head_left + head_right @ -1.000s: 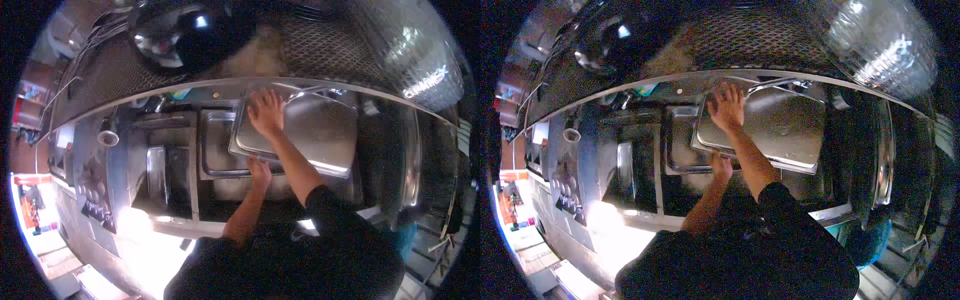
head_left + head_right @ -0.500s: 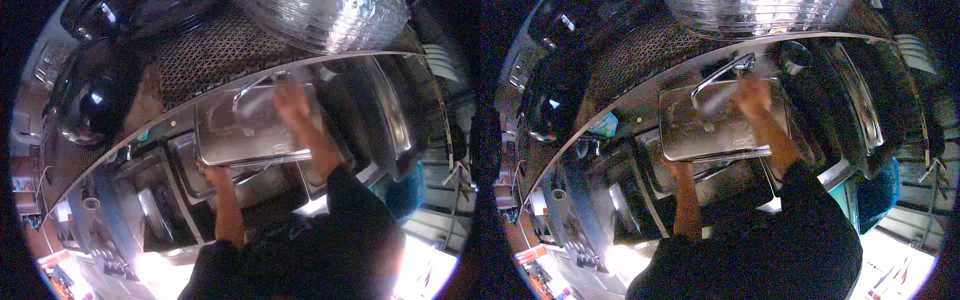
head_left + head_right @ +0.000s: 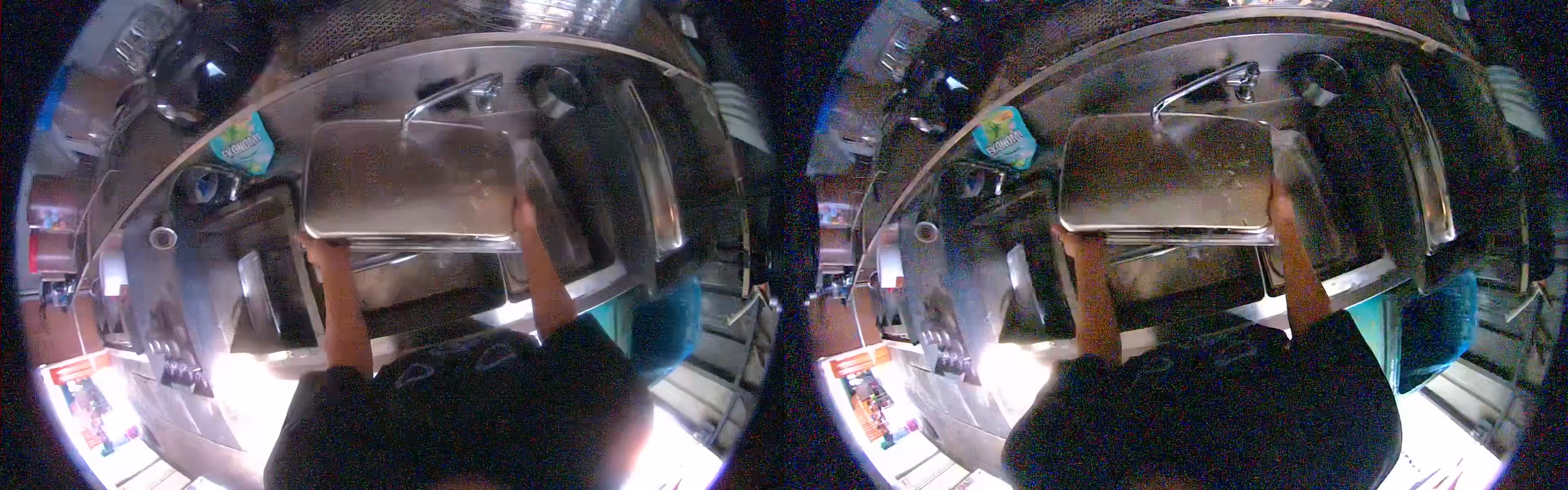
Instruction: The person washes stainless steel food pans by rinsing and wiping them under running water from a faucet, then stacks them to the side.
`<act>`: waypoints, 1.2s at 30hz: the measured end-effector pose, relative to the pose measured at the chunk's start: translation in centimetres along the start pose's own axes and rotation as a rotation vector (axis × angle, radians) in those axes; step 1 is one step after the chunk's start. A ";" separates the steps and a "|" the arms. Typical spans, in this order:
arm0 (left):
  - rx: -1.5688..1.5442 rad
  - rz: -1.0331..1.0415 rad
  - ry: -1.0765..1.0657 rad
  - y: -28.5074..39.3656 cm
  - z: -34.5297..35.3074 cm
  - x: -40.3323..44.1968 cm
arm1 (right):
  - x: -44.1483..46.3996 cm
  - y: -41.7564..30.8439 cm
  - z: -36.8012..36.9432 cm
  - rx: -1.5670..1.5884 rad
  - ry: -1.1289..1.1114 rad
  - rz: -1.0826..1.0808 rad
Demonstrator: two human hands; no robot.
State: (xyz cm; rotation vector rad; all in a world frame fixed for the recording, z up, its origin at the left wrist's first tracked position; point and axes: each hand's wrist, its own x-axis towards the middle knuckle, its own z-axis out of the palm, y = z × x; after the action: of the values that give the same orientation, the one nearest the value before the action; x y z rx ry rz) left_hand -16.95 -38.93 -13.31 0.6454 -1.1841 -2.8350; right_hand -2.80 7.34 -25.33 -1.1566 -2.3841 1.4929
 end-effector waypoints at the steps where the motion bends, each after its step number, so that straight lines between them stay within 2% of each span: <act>1: 0.046 0.057 0.025 1.4 -0.2 -0.4 | 0.6 -0.4 1.2 -0.034 -0.019 -0.043; 2: 0.053 0.066 0.013 2.7 -0.3 -0.7 | 1.3 -1.0 2.5 -0.029 -0.011 -0.099; 4: 0.032 0.058 0.282 5.2 0.4 -1.8 | 2.9 -4.3 5.1 -0.027 0.012 -0.222; 6: 0.009 0.063 0.413 6.4 0.1 -2.6 | 3.9 -7.8 7.5 -0.034 0.028 -0.349; 7: 0.018 0.130 0.453 6.9 -0.6 -3.0 | 3.7 -10.0 8.5 -0.026 0.022 -0.360; 10: 0.030 0.275 0.559 8.7 -0.8 -5.6 | 3.5 -14.7 10.7 0.825 -0.455 0.188; 12: 0.295 0.327 0.720 10.7 2.3 -9.8 | 5.8 -13.9 13.5 0.804 -0.562 0.325; 14: 0.424 0.361 0.820 11.8 2.1 -11.7 | 12.8 -6.9 19.4 0.564 -0.669 0.295; 18: 0.221 0.469 0.845 12.9 -0.3 -15.0 | 6.5 -13.6 19.9 0.689 -0.707 0.361; 19: 0.136 0.559 0.667 13.1 -0.5 -16.2 | 5.6 -14.9 20.3 0.731 -0.722 0.357; 21: 0.047 0.646 0.488 13.4 -1.8 -17.7 | 3.7 -17.2 20.9 0.825 -0.755 0.336; 24: -0.288 0.706 0.184 15.3 -6.2 -17.9 | 0.8 -20.8 21.4 0.988 -0.820 0.292; 26: -0.322 0.696 0.095 16.8 -8.7 -16.9 | -0.4 -22.5 20.9 1.085 -0.881 0.268; 31: 0.182 0.653 0.086 17.7 -14.2 -13.7 | -2.1 -23.8 18.2 1.242 -0.975 0.189; 36: 0.629 0.674 -0.002 15.5 -17.4 -10.2 | -1.9 -21.6 12.5 1.457 -0.941 0.075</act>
State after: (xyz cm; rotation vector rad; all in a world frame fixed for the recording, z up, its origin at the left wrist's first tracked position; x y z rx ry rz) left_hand -3.47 -60.25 -9.96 0.1676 -1.8655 -1.9083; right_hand -18.87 -7.95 -13.78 -0.1192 -0.6560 3.2022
